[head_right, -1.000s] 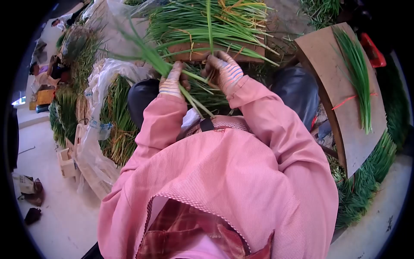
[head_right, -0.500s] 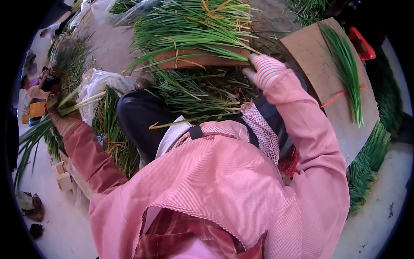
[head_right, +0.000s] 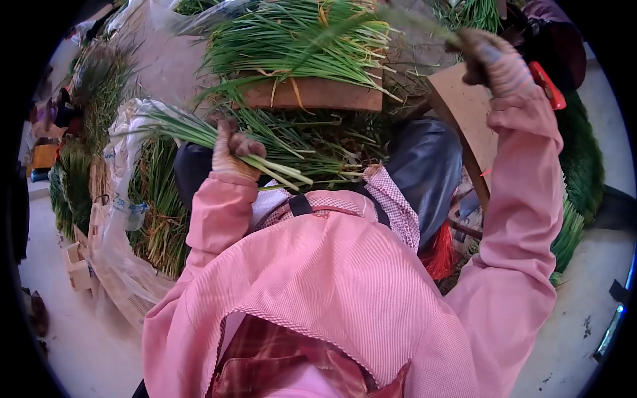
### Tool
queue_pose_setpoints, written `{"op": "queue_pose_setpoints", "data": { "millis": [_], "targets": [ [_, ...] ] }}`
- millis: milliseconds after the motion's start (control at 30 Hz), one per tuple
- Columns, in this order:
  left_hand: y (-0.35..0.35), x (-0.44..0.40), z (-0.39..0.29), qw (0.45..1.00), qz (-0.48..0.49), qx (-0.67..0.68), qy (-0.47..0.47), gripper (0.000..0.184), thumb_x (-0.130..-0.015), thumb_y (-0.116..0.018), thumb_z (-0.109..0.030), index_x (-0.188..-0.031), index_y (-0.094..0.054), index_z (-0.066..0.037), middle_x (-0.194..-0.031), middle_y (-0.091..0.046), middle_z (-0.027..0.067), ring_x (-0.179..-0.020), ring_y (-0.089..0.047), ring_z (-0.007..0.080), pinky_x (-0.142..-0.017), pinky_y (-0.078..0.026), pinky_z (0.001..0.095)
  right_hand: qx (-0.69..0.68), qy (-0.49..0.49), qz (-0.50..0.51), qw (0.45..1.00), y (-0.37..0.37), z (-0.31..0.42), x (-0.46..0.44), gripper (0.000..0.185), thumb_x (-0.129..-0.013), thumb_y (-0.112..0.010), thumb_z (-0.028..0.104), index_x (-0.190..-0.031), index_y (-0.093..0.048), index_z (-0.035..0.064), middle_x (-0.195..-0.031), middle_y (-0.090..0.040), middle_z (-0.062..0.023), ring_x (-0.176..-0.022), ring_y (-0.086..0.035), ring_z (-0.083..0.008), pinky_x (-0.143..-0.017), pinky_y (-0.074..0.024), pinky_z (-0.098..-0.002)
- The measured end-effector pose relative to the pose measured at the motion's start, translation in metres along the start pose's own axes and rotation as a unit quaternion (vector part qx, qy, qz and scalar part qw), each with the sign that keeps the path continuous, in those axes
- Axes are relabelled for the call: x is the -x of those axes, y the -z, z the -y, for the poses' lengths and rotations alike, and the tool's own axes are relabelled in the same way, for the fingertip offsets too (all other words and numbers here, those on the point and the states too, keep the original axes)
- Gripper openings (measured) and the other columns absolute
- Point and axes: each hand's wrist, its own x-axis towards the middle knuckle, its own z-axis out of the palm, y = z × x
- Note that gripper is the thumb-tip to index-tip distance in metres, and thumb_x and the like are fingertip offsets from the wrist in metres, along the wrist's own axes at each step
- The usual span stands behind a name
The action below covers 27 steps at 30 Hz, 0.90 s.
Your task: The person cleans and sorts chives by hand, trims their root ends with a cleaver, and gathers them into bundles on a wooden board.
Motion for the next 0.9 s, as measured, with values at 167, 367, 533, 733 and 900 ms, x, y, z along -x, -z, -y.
{"op": "queue_pose_setpoints", "data": {
  "millis": [167, 367, 533, 733, 900],
  "targets": [
    [0.008, 0.000, 0.035, 0.990, 0.072, -0.118, 0.006, 0.041, -0.072, -0.063, -0.040, -0.101, -0.048, -0.015, -0.064, -0.043, -0.0052, -0.045, -0.041, 0.0080, -0.050, -0.041, 0.0263, -0.071, 0.063, 0.022, 0.995, -0.077, 0.004, 0.031, 0.025, -0.077, -0.060, 0.016, -0.098, -0.059, 0.0033, -0.080, -0.060, -0.0014, -0.065, -0.050, -0.0068, -0.056, -0.0422, -0.0201],
    [-0.018, 0.003, 0.046, 0.951, 0.064, -0.301, -0.025, 0.052, -0.068, -0.065, -0.047, -0.099, -0.049, -0.009, -0.080, -0.055, 0.0054, -0.067, -0.049, 0.0164, -0.057, -0.044, 0.0328, 0.107, 0.151, 0.304, 0.934, -0.191, -0.062, 0.063, 0.019, -0.076, -0.060, 0.012, -0.092, -0.058, 0.0026, -0.070, -0.058, -0.0100, -0.066, -0.054, -0.0150, -0.063, -0.0438, -0.0272],
    [-0.015, -0.022, -0.027, 0.968, 0.118, -0.157, -0.158, 0.020, -0.070, -0.068, -0.018, -0.082, -0.055, -0.009, -0.075, -0.056, 0.0090, -0.072, -0.054, 0.0233, -0.065, -0.048, 0.0380, 0.210, 0.150, 0.120, 0.958, -0.157, -0.121, -0.008, 0.021, -0.076, -0.057, 0.015, -0.093, -0.057, 0.0029, -0.080, -0.059, -0.0160, -0.073, -0.057, -0.0224, -0.067, -0.0448, -0.0320],
    [-0.027, 0.002, -0.103, 0.924, 0.183, -0.165, -0.293, 0.033, -0.073, -0.067, -0.024, -0.101, -0.052, -0.013, -0.059, -0.038, -0.0035, -0.051, -0.035, 0.0097, -0.048, -0.033, 0.0275, 0.520, -0.070, 0.064, 0.849, -0.124, -0.174, -0.058, 0.047, -0.079, -0.051, 0.034, -0.118, -0.043, 0.0071, -0.104, -0.052, -0.0232, -0.099, -0.050, -0.0345, -0.085, -0.0400, -0.0383],
    [-0.004, -0.010, -0.076, 0.977, 0.211, 0.008, -0.038, 0.022, -0.082, -0.054, -0.025, -0.098, -0.057, -0.010, -0.047, -0.023, -0.0093, -0.038, -0.023, 0.0045, -0.044, -0.027, 0.0219, 0.303, 0.108, 0.062, 0.945, -0.097, -0.140, -0.058, 0.037, -0.080, -0.055, 0.032, -0.103, -0.056, 0.0032, -0.092, -0.059, -0.0160, -0.082, -0.056, -0.0253, -0.079, -0.0427, -0.0282]
  ]
}}
